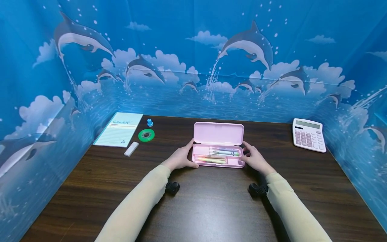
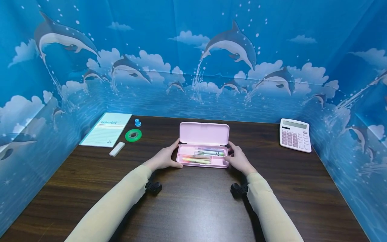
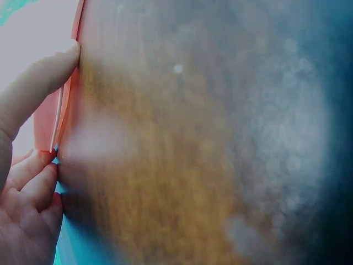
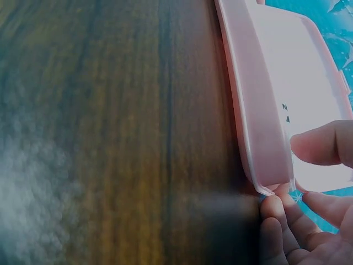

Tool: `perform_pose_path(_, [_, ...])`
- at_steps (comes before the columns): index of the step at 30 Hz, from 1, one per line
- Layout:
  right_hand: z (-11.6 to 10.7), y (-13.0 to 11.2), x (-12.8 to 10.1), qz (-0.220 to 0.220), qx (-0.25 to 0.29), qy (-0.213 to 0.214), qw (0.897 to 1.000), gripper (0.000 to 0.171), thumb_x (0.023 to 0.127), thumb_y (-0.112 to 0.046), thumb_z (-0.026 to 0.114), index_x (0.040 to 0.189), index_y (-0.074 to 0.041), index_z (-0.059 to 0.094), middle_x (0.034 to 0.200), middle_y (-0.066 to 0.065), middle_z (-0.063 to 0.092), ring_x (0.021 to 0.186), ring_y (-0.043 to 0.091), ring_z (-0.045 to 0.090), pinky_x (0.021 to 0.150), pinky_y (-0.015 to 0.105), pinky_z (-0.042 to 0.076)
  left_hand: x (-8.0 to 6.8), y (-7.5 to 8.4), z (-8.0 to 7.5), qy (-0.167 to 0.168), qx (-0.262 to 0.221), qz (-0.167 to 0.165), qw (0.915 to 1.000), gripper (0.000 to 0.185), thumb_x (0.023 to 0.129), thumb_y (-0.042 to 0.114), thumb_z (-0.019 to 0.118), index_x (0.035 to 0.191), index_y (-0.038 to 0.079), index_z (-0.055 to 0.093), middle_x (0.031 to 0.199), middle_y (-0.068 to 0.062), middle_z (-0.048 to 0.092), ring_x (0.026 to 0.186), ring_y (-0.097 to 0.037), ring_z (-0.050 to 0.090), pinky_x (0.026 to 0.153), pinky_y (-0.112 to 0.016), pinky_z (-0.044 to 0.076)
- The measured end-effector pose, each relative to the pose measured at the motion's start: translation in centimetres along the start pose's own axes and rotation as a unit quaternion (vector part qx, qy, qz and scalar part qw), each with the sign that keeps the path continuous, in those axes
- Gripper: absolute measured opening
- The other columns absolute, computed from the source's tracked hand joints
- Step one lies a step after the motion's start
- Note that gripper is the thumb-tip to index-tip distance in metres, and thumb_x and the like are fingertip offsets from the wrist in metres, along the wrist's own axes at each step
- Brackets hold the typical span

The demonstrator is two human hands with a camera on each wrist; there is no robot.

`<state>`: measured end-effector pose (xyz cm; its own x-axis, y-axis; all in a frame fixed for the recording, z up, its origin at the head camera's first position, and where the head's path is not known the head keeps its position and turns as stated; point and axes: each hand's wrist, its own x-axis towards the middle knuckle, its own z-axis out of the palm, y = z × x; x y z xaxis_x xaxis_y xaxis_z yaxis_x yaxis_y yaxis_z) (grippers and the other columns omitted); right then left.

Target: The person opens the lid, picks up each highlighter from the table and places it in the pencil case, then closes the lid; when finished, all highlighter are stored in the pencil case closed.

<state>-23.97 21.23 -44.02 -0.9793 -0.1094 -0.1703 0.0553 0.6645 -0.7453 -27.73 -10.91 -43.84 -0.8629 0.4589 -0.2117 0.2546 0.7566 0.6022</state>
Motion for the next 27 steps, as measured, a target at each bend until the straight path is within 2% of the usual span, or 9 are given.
perform_pose_path(9, [-0.20,-0.29,-0.24,0.017,0.066,-0.014,0.998,0.068,0.090,-0.012,0.057,0.148,-0.005,0.023,0.125,0.024,0.043,0.106,0.036,0.048,0.091,0.048,0.046,0.16,-0.20,0.10,0.004,0.008,0.004,1.0000,0.118,0.071,0.039,0.083,0.154,0.013,0.005,0.148,-0.014,0.038,0.132,-0.029,0.042,0.106,-0.042,0.035])
perform_pose_path(14, [-0.29,-0.32,-0.31,0.017,0.076,-0.012,0.997,0.066,0.090,-0.012,0.057,0.147,-0.006,0.024,0.125,0.023,0.044,0.103,0.034,0.050,0.089,0.044,0.047,0.22,-0.27,0.16,0.007,0.007,0.006,0.9999,0.118,0.070,0.039,0.083,0.154,0.013,0.005,0.148,-0.013,0.040,0.131,-0.029,0.043,0.106,-0.042,0.036])
perform_pose_path(22, [-0.28,-0.35,-0.56,0.031,0.088,-0.012,0.996,0.064,0.092,-0.014,0.055,0.148,-0.009,0.024,0.131,0.024,0.042,0.108,0.036,0.049,0.093,0.048,0.045,0.35,-0.23,0.18,0.009,-0.005,0.007,0.9999,0.119,0.070,0.037,0.084,0.154,0.008,0.005,0.148,-0.008,0.040,0.133,-0.026,0.041,0.107,-0.041,0.035])
perform_pose_path(27, [-0.33,-0.41,-0.72,0.027,0.120,-0.007,0.992,0.054,0.098,-0.012,0.043,0.146,-0.005,0.023,0.132,0.027,0.042,0.110,0.037,0.050,0.091,0.042,0.046,0.33,-0.19,0.22,0.011,-0.004,0.009,0.9999,0.120,0.069,0.036,0.085,0.154,0.007,0.005,0.149,-0.009,0.039,0.133,-0.026,0.041,0.107,-0.041,0.034])
